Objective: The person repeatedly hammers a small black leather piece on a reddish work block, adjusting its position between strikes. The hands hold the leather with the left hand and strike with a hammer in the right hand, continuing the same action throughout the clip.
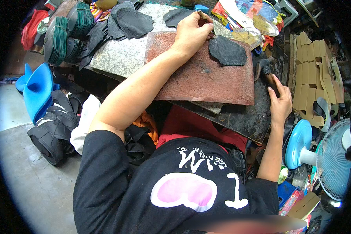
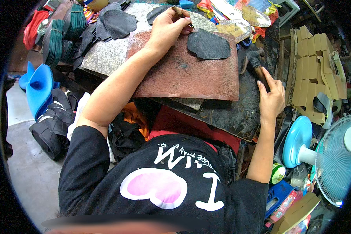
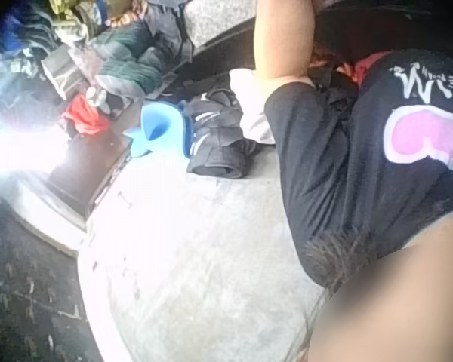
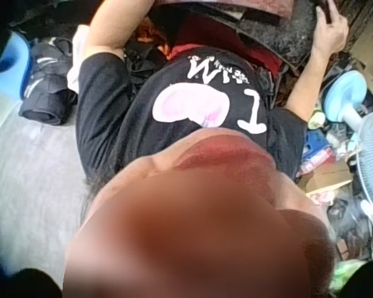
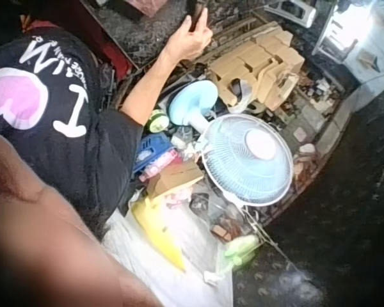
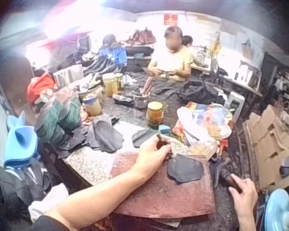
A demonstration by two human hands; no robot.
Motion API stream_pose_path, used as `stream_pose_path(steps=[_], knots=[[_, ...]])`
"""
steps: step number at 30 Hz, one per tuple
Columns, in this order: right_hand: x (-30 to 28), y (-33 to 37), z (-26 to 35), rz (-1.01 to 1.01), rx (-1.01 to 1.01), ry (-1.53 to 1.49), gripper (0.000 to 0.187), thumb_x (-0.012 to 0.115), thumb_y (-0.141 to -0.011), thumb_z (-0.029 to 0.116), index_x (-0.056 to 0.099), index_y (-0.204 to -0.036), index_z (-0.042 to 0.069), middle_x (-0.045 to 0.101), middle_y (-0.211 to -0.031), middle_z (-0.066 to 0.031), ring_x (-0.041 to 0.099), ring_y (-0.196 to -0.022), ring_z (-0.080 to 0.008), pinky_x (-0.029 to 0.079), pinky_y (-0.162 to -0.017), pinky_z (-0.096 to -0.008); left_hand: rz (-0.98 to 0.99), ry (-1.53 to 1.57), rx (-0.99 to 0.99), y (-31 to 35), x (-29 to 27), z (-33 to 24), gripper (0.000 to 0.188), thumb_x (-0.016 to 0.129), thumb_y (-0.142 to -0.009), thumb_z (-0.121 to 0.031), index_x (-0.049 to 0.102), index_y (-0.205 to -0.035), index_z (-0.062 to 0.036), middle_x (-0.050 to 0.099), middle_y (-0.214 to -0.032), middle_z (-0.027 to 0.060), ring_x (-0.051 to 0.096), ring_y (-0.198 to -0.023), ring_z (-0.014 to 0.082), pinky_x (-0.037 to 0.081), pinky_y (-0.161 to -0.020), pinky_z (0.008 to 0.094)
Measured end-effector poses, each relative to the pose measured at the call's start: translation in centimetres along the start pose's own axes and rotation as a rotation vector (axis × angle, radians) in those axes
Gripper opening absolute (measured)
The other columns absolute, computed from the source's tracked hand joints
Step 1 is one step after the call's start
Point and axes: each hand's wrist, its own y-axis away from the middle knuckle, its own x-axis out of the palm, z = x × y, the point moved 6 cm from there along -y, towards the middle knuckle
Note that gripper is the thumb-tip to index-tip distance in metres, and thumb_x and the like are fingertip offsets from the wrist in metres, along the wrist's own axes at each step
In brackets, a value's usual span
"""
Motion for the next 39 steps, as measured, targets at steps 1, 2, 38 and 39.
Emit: stream_pose_path(steps=[1,2,38,39], knots=[[0.2,-0.1,-0.1,0.037,0.023,0.0,0.044,0.075,-0.083,0.022,0.068,-0.125,0.034,0.058,-0.086,-0.0013,0.059,-0.086,-0.0201,0.05,-0.079,-0.0365,-0.007,0.004,0.002,0.1,0.0,-0.1,0.012,0.065,-0.087,-0.01,0.065,-0.094,0.0003,0.07,-0.078,0.0078,0.07,-0.068,0.0134,0.057,-0.064,0.0274],[0.3,-0.3,-0.2,0.062,0.05,-0.005,0.042,0.075,-0.083,0.022,0.069,-0.124,0.032,0.059,-0.089,-0.0017,0.06,-0.089,-0.0207,0.05,-0.08,-0.0365,-0.013,0.009,0.01,0.1,0.0,-0.2,0.012,0.065,-0.087,-0.01,0.065,-0.093,0.0001,0.07,-0.078,0.0077,0.07,-0.068,0.0134,0.057,-0.064,0.0274],[7.6,-7.6,7.0,0.239,0.127,-0.999,0.01,0.074,-0.085,0.004,0.069,-0.093,0.001,0.067,-0.085,0.0004,0.058,-0.077,-0.0053,0.047,-0.071,-0.0211,0.16,-0.514,0.13,-0.1,1.2,-0.7,0.028,0.07,-0.077,-0.014,0.058,-0.099,-0.001,0.067,-0.087,0.0066,0.063,-0.081,0.0155,0.051,-0.078,0.0293],[7.7,-7.7,7.1,0.264,0.151,-1.001,0.01,0.074,-0.085,0.003,0.069,-0.093,0.001,0.067,-0.085,0.0002,0.058,-0.077,-0.0053,0.047,-0.071,-0.0212,0.164,-0.483,0.111,-0.1,1.2,-0.6,0.028,0.069,-0.077,-0.017,0.058,-0.097,-0.0003,0.067,-0.087,0.0119,0.064,-0.084,0.0233,0.051,-0.079,0.0338]])
